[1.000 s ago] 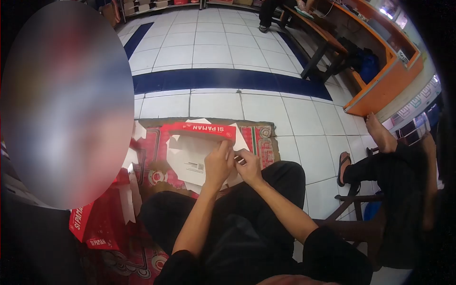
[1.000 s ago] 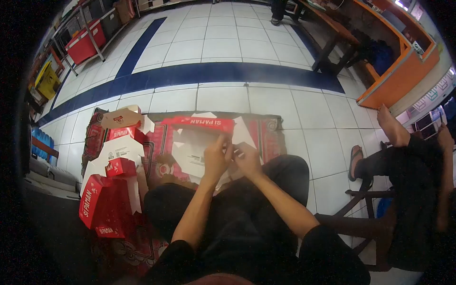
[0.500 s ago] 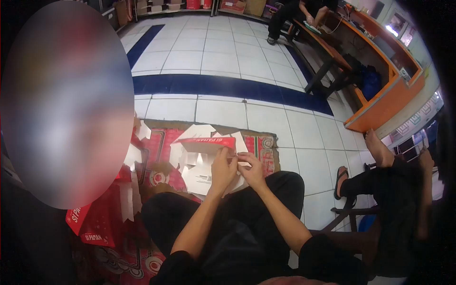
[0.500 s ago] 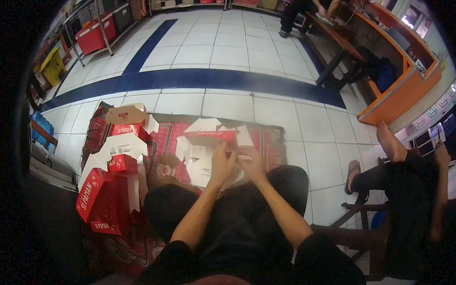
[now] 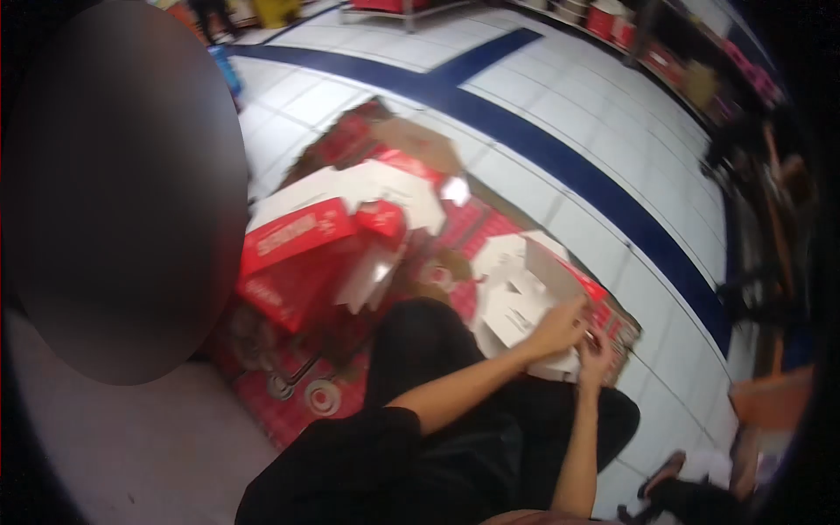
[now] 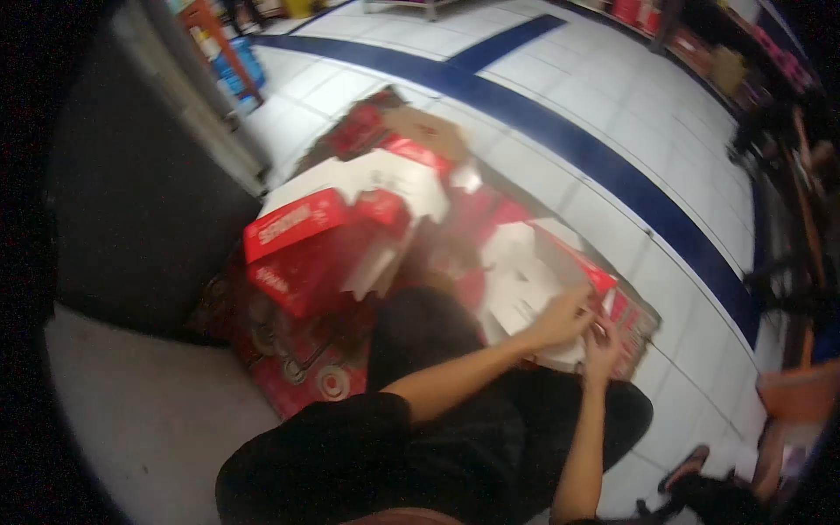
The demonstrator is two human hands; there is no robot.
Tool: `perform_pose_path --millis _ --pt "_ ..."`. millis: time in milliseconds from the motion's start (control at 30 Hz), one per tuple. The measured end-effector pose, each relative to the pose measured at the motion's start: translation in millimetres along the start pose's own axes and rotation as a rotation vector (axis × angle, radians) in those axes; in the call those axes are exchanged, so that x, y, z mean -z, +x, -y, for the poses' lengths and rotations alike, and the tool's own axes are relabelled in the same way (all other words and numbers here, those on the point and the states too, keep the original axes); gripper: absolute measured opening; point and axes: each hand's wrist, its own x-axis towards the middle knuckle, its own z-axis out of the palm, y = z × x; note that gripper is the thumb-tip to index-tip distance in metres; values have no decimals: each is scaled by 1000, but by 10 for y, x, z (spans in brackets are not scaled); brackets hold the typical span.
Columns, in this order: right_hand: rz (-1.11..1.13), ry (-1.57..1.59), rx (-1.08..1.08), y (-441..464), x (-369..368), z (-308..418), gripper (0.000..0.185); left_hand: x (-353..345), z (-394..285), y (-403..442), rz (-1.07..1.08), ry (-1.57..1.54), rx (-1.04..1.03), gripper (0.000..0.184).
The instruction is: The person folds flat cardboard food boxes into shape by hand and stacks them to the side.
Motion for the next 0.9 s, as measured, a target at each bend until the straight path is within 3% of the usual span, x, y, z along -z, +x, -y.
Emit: perform_pose_path --millis 133,267,333,400,467,533,600,667,700,733,800,900 --pt "55 118 -174 -105 -74 228 40 41 -92 -40 39 140 -61 25" --pt "-27 86 -27 -67 46 -134 65 87 -261 -34 112 201 -136 21" --pt "-61 105 56 -24 17 -106 73 155 -507 -59 317 164 -19 24" --pt "-75 283 -132 -63 -43 208 78 298 -904 -38 323 177 -9 28" --pt "-107 275 -114 -35 13 75 71 449 -1379 65 133 47 -380 31" --pt "-197 478 -257 -41 33 187 70 811 -2227 17 330 -395 -293 30" --pt "-207 508 -331 -44 -18 375 64 1050 -2910 -260 325 -789 -339 21" --pt "-230 545 -436 -15 -88 582 54 974 -3207 -226 339 -887 -586 25" --pt "-214 525 -442 -30 -103 642 65 939 -3342 -278 407 -931 -633 26" --pt "-214 529 -454 -66 -111 686 65 878 -3393 -321 451 -934 -626 27" --pt "-154 511 -393 -98 -99 763 35 758 -3494 -408 536 -938 -611 28" --pt "-147 546 -365 -154 -15 705 45 591 -3525 -451 598 -949 -577 31"
